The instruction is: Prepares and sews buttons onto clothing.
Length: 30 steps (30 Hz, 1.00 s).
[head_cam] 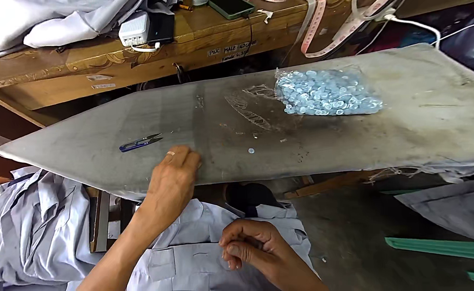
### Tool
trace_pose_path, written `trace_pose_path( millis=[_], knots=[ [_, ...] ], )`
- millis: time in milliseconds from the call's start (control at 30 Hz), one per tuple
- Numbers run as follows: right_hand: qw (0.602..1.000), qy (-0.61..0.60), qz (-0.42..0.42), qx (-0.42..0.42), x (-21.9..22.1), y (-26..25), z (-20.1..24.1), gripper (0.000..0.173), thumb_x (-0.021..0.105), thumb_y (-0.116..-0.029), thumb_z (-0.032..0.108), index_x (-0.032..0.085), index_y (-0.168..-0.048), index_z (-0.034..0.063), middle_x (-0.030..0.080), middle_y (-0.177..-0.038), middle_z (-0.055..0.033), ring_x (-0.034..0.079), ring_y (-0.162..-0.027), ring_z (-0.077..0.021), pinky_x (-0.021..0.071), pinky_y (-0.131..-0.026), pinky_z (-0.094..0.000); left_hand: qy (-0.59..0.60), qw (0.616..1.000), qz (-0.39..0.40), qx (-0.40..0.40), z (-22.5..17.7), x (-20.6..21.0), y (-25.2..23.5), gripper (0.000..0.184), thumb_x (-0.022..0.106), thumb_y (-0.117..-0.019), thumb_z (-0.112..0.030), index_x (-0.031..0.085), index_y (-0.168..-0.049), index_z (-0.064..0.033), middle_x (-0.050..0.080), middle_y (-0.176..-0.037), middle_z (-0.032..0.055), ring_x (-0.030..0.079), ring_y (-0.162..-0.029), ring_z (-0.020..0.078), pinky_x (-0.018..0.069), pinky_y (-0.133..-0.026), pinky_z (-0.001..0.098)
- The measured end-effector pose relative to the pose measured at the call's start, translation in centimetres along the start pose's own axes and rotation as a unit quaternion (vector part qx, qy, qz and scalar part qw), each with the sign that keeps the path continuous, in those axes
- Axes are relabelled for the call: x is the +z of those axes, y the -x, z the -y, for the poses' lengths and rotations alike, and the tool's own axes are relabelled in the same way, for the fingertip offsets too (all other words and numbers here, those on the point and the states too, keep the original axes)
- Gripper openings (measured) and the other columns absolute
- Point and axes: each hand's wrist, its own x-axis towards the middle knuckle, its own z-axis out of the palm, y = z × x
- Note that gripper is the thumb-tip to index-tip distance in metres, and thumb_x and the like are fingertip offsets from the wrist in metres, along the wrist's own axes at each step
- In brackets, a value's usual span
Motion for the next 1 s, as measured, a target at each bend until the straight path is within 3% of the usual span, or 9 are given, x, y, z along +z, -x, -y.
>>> trace_pose_path(
  millis=[100,133,233,300,500,667,1000],
  knots=[
    [1.000,0.025,-0.010,-0.006,0.6,-0.3,-0.8,0.015,0.060,-0.1035,0.012,0.070,-0.109,0.0033,0.073,-0.091,-0.0036,0.071,-0.077,-0.0077,0.0610,-0.071,-0.0226,0.174,0.982,0.007,-0.080,-0.7,-2.6,5.1,0.026,0.051,-0.1064,-0.019,0.072,-0.105,-0.0039,0.071,-0.091,0.0038,0.067,-0.082,0.0095,0.0568,-0.075,0.0254],
    [0.999,0.043,-0.013,-0.013,0.8,-0.5,-1.2,0.015,0.060,-0.1036,0.013,0.070,-0.109,0.0032,0.073,-0.092,-0.0036,0.070,-0.078,-0.0074,0.0607,-0.071,-0.0222,0.269,0.957,0.012,-0.107,-1.2,-3.0,6.8,0.024,0.053,-0.1063,-0.019,0.071,-0.108,-0.0026,0.071,-0.091,0.0021,0.066,-0.080,0.0055,0.0570,-0.073,0.0219],
    [0.992,0.118,-0.023,-0.031,1.4,-1.0,-2.1,0.016,0.062,-0.1027,0.017,0.073,-0.106,0.0057,0.071,-0.099,-0.0029,0.068,-0.087,-0.0070,0.0592,-0.077,-0.0213,0.490,0.856,0.011,-0.166,-2.6,-2.6,10.8,0.018,0.065,-0.0999,-0.011,0.070,-0.113,0.0001,0.073,-0.099,0.0039,0.069,-0.084,0.0058,0.0598,-0.075,0.0229],
    [0.987,0.153,-0.034,-0.032,1.8,-1.2,-2.4,0.015,0.064,-0.1014,0.018,0.075,-0.103,0.0077,0.070,-0.100,-0.0025,0.067,-0.091,-0.0075,0.0583,-0.079,-0.0209,0.545,0.818,0.001,-0.184,-3.2,-2.0,12.5,0.017,0.069,-0.0955,-0.005,0.071,-0.112,-0.0010,0.072,-0.103,0.0045,0.070,-0.088,0.0068,0.0610,-0.078,0.0235],
    [0.977,0.207,-0.039,-0.022,2.2,-1.2,-3.1,0.014,0.066,-0.1000,0.018,0.076,-0.102,0.0094,0.068,-0.092,-0.0006,0.066,-0.086,-0.0053,0.0571,-0.075,-0.0181,0.589,0.777,-0.045,-0.217,-4.1,-0.7,14.4,0.022,0.071,-0.0927,0.000,0.070,-0.115,-0.0002,0.074,-0.101,0.0039,0.070,-0.088,0.0070,0.0598,-0.082,0.0241],
    [0.971,0.233,-0.041,-0.018,2.5,-1.2,-3.2,0.014,0.066,-0.0995,0.019,0.076,-0.099,0.0092,0.068,-0.090,-0.0001,0.065,-0.085,-0.0040,0.0563,-0.075,-0.0166,0.584,0.783,-0.038,-0.213,-4.2,-0.2,14.6,0.016,0.074,-0.0911,-0.004,0.074,-0.106,-0.0006,0.069,-0.105,0.0063,0.067,-0.092,0.0091,0.0592,-0.081,0.0232],
    [0.973,0.221,-0.051,-0.031,2.7,-1.2,-3.4,0.014,0.066,-0.0994,0.018,0.075,-0.096,0.0078,0.067,-0.090,0.0002,0.064,-0.086,-0.0032,0.0545,-0.075,-0.0154,0.547,0.812,-0.037,-0.198,-4.2,-0.1,14.5,0.016,0.075,-0.0906,-0.005,0.075,-0.106,-0.0007,0.070,-0.102,0.0068,0.068,-0.089,0.0090,0.0594,-0.079,0.0226]
  ],
)
